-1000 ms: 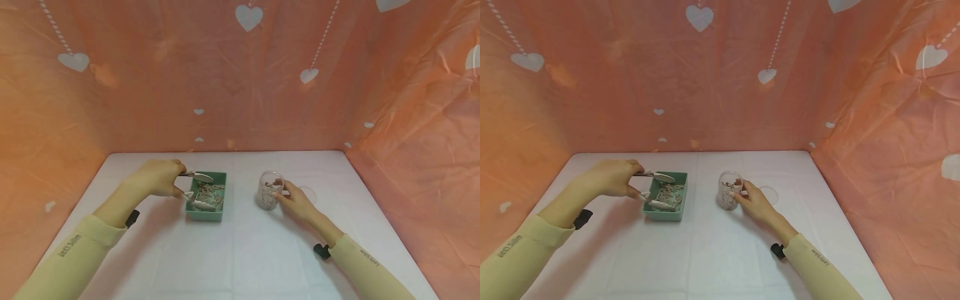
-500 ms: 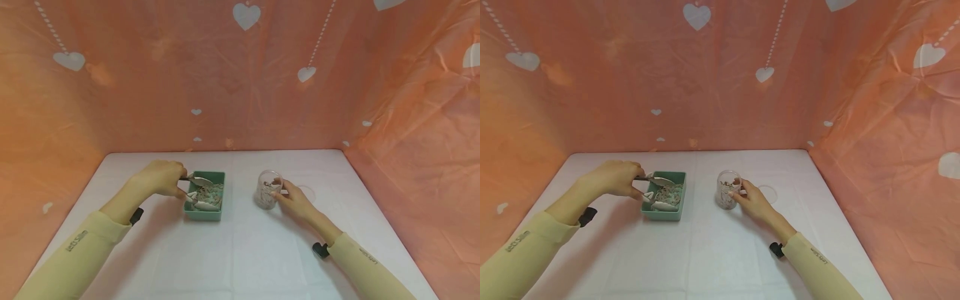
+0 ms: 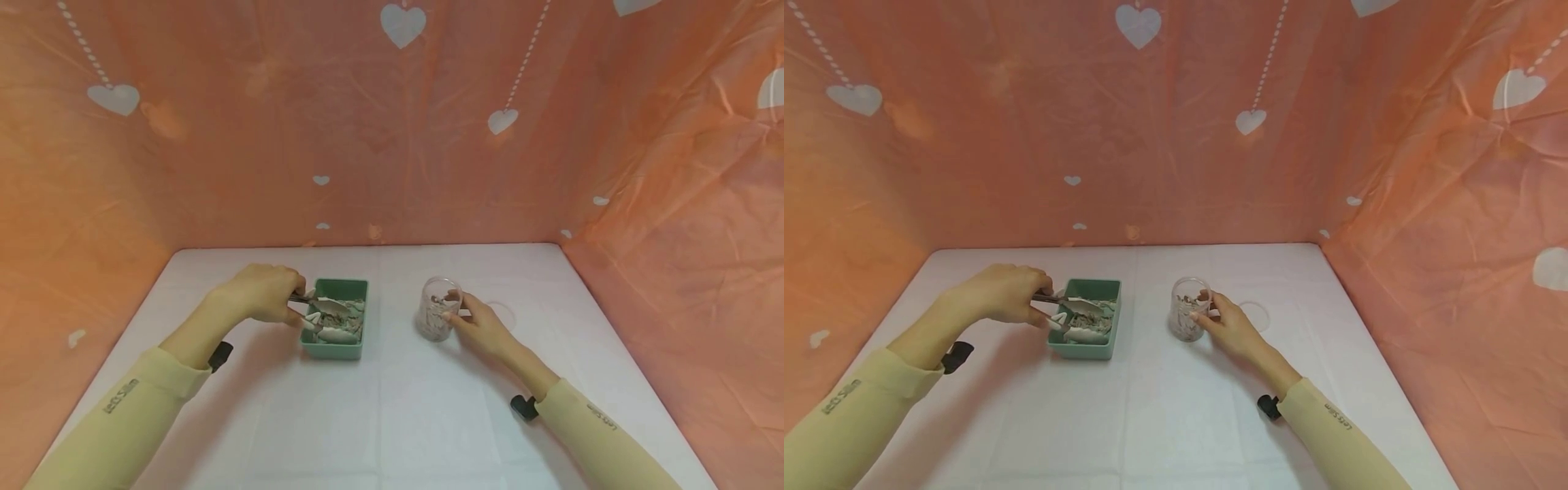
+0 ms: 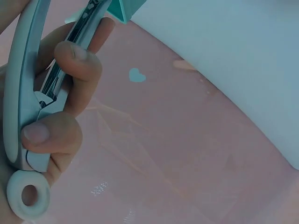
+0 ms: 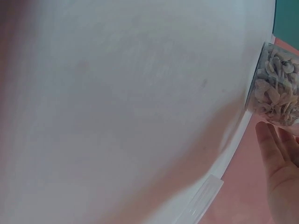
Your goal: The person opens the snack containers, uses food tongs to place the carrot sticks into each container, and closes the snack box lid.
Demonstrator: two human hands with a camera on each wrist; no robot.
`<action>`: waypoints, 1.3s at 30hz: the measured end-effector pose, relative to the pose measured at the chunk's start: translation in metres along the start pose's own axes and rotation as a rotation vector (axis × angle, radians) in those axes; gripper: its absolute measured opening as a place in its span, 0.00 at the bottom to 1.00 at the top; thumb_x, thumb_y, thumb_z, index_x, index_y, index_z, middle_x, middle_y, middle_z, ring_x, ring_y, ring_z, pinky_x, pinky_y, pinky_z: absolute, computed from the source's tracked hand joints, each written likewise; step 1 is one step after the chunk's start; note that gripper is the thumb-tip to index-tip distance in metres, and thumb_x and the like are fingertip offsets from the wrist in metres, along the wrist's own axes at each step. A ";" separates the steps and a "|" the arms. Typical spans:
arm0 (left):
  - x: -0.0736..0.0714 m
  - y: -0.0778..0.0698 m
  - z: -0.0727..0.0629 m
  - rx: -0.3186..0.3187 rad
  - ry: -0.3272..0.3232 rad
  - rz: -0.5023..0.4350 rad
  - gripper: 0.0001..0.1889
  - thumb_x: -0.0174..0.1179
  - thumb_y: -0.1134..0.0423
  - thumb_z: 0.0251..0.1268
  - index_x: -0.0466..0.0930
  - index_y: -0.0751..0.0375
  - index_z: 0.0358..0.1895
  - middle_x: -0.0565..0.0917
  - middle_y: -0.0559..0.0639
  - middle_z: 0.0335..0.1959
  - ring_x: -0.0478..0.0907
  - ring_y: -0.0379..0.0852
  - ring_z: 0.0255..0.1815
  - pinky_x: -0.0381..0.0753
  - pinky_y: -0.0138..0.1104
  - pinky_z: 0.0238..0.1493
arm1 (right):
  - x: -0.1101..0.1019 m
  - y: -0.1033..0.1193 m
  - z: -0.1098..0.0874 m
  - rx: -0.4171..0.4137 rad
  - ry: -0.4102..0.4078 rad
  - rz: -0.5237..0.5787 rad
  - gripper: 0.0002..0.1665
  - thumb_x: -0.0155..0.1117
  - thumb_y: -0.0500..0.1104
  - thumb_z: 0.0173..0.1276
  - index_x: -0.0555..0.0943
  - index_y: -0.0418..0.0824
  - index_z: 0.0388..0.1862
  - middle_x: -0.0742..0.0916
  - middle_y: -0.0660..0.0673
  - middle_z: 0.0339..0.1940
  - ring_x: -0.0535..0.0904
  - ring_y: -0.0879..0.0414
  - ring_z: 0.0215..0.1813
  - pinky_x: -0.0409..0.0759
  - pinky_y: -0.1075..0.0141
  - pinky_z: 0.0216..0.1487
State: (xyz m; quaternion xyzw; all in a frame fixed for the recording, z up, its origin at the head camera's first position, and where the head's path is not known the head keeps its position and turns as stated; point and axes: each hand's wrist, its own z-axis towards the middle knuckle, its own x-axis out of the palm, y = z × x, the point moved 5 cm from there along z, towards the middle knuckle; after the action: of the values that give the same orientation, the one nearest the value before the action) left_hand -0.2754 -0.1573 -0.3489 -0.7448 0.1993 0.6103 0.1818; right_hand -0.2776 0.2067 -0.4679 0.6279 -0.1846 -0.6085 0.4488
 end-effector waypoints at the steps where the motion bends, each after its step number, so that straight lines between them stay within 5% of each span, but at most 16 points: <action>1: 0.001 0.000 0.000 0.000 -0.002 -0.002 0.17 0.78 0.46 0.50 0.86 0.50 0.38 0.85 0.41 0.35 0.80 0.44 0.33 0.80 0.49 0.39 | 0.000 0.000 0.000 -0.001 0.001 0.000 0.33 0.63 0.44 0.79 0.68 0.27 0.74 0.78 0.29 0.69 0.76 0.35 0.70 0.78 0.48 0.65; 13: 0.001 0.004 0.001 0.010 -0.023 -0.015 0.15 0.76 0.51 0.54 0.87 0.52 0.42 0.85 0.42 0.35 0.80 0.45 0.34 0.80 0.50 0.40 | 0.001 0.000 0.001 -0.023 -0.010 0.001 0.32 0.64 0.44 0.78 0.69 0.27 0.72 0.79 0.30 0.68 0.76 0.36 0.70 0.78 0.48 0.65; 21: 0.003 0.011 0.003 0.026 -0.025 -0.016 0.11 0.76 0.53 0.54 0.85 0.49 0.36 0.80 0.38 0.28 0.75 0.42 0.29 0.76 0.46 0.35 | 0.001 0.002 0.001 -0.020 -0.009 0.001 0.33 0.63 0.44 0.78 0.68 0.27 0.73 0.78 0.29 0.68 0.76 0.35 0.70 0.78 0.48 0.65; 39: 0.002 0.018 -0.001 0.029 -0.048 -0.066 0.08 0.74 0.53 0.60 0.83 0.46 0.33 0.80 0.37 0.28 0.75 0.40 0.29 0.75 0.43 0.34 | 0.002 0.001 0.001 -0.033 -0.008 0.001 0.32 0.63 0.43 0.78 0.69 0.25 0.72 0.79 0.29 0.68 0.76 0.35 0.70 0.78 0.48 0.65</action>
State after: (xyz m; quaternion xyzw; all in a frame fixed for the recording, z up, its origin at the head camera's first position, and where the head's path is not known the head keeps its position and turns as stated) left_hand -0.2837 -0.1729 -0.3510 -0.7336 0.1789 0.6186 0.2173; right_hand -0.2782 0.2045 -0.4685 0.6182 -0.1765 -0.6136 0.4584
